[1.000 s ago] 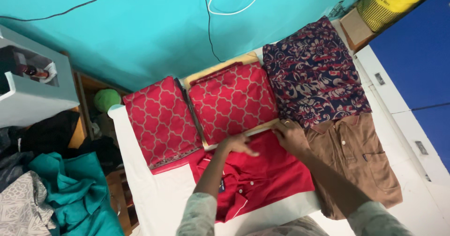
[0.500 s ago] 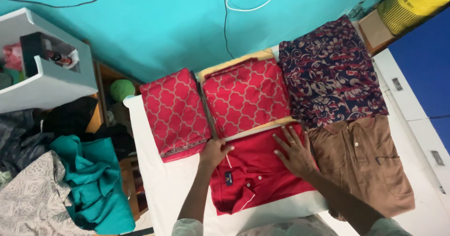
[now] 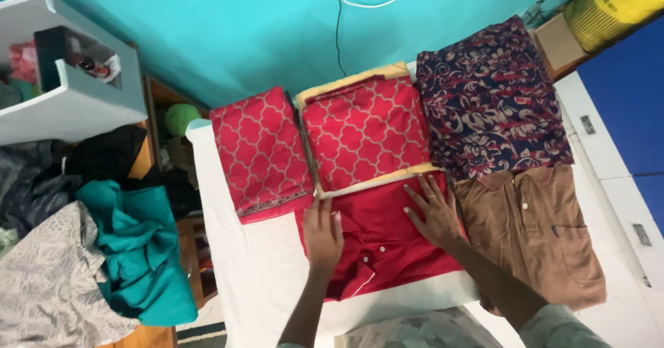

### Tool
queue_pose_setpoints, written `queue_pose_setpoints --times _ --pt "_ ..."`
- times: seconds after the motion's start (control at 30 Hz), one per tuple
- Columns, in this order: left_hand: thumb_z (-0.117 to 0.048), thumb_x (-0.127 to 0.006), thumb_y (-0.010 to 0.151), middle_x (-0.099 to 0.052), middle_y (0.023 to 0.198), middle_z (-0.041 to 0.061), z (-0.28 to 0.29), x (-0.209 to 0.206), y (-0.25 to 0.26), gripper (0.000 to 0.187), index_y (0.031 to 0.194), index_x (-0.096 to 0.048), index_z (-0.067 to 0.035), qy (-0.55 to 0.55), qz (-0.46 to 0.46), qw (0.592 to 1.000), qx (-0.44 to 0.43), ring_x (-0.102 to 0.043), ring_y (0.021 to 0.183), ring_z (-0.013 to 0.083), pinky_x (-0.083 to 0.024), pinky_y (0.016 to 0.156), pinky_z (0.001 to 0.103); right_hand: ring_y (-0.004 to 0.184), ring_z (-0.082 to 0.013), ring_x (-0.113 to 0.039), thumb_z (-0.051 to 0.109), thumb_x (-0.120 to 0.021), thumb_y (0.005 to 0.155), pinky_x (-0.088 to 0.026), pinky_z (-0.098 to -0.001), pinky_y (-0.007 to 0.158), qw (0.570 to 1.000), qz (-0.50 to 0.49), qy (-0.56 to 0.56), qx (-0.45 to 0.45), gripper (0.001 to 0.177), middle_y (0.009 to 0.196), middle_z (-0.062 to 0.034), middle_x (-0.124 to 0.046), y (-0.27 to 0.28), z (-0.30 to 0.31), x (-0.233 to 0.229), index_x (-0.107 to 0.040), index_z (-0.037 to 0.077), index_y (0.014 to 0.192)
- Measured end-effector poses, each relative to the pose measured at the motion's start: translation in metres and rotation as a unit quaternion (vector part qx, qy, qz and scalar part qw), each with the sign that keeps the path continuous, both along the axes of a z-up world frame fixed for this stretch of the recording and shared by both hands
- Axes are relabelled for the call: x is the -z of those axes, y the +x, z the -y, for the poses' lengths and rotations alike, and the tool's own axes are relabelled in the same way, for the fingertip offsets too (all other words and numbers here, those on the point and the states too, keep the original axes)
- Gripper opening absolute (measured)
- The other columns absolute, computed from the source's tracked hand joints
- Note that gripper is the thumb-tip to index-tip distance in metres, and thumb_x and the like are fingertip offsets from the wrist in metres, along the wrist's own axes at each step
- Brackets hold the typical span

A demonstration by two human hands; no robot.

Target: The person folds a red shirt on a white surface, smoothing and aligning the fabric, then folds it into a compact rectangle and places it on a stack of other folded garments.

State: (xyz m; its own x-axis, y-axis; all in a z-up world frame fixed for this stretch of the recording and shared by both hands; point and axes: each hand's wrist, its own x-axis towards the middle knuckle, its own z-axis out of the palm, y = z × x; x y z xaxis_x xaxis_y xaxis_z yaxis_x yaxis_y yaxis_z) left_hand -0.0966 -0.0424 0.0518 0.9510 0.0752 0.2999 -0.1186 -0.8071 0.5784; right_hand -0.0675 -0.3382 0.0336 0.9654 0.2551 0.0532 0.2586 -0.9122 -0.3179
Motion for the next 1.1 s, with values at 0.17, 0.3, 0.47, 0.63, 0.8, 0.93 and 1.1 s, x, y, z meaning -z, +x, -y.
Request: queue_pose_setpoints --times 0.17,0.3,0.47,0.63,0.8,0.93,1.1 --pt "-0.033 -0.068 0.093 -0.064 0.105 0.017 0.02 -0.031 -0.069 0.029 0.107 -0.068 -0.007 0.027 -0.09 0.995 0.034 -0.059 0.097 0.0384 -0.046 0.08 0.052 0.149 -0.0325 -0.038 0.026 -0.058 0.098 -0.025 -0.0607 0.121 0.997 0.053 0.059 -0.027 0.045 0.159 -0.0132 -0.044 -0.027 -0.005 -0.011 -0.06 0.02 0.142" --pt "-0.038 -0.076 0.086 -0.065 0.093 0.016 0.024 -0.03 -0.097 0.034 0.089 -0.065 -0.006 -0.009 -0.197 0.98 0.01 -0.06 0.092 0.0386 -0.046 0.076 0.052 0.133 -0.0301 -0.051 0.015 -0.067 0.091 -0.038 -0.053 0.114 0.977 0.086 0.165 -0.104 0.032 0.138 -0.0094 -0.057 -0.066 -0.019 -0.02 -0.068 0.014 0.124" --pt "-0.028 -0.072 0.091 -0.068 0.09 0.018 0.023 -0.013 -0.112 0.021 0.091 -0.067 -0.007 -0.106 -0.145 0.984 0.0 -0.064 0.086 0.041 -0.051 0.073 0.051 0.124 -0.027 -0.058 0.01 -0.071 0.084 -0.046 -0.0454 0.101 0.96 0.006 0.215 -0.18 0.03 0.134 -0.0067 -0.062 -0.104 -0.043 -0.025 -0.069 0.012 0.114" --pt "-0.032 -0.07 0.094 -0.069 0.071 0.018 0.003 0.009 -0.102 0.024 0.099 -0.071 -0.008 -0.105 -0.162 0.981 -0.018 -0.069 0.064 0.0391 -0.052 0.056 0.05 0.134 -0.031 -0.05 0.016 -0.067 0.089 -0.041 -0.0474 0.105 0.968 -0.025 0.168 -0.184 0.039 0.146 -0.0118 -0.053 -0.107 -0.058 -0.02 -0.066 0.012 0.129" --pt "-0.045 -0.074 0.09 -0.063 0.058 0.016 -0.015 0.021 -0.08 0.038 0.082 -0.07 -0.009 -0.035 -0.165 0.986 0.006 -0.065 0.055 0.0385 -0.05 0.05 0.048 0.14 -0.032 -0.044 0.023 -0.063 0.094 -0.036 -0.0491 0.11 0.97 -0.045 0.127 -0.204 0.045 0.157 -0.0117 -0.044 -0.105 -0.058 -0.016 -0.061 0.014 0.138" --pt "-0.049 -0.074 0.09 -0.061 0.055 0.016 -0.019 0.018 -0.075 0.043 0.078 -0.068 -0.008 -0.021 -0.191 0.981 0.017 -0.064 0.053 0.0387 -0.05 0.05 0.048 0.139 -0.0367 -0.042 0.032 -0.072 0.088 -0.033 -0.0548 0.11 0.961 -0.036 0.163 -0.22 0.054 0.156 -0.0167 -0.04 -0.11 -0.055 -0.022 -0.059 0.009 0.135" --pt "-0.049 -0.074 0.09 -0.062 0.055 0.016 -0.016 0.008 -0.071 0.043 0.077 -0.069 -0.008 -0.033 -0.211 0.977 0.0 -0.064 0.054 0.039 -0.051 0.052 0.048 0.139 -0.0335 -0.044 0.031 -0.077 0.086 -0.034 -0.0549 0.113 0.965 0.024 0.171 -0.198 0.042 0.15 -0.0136 -0.047 -0.12 -0.062 -0.022 -0.064 0.014 0.121"
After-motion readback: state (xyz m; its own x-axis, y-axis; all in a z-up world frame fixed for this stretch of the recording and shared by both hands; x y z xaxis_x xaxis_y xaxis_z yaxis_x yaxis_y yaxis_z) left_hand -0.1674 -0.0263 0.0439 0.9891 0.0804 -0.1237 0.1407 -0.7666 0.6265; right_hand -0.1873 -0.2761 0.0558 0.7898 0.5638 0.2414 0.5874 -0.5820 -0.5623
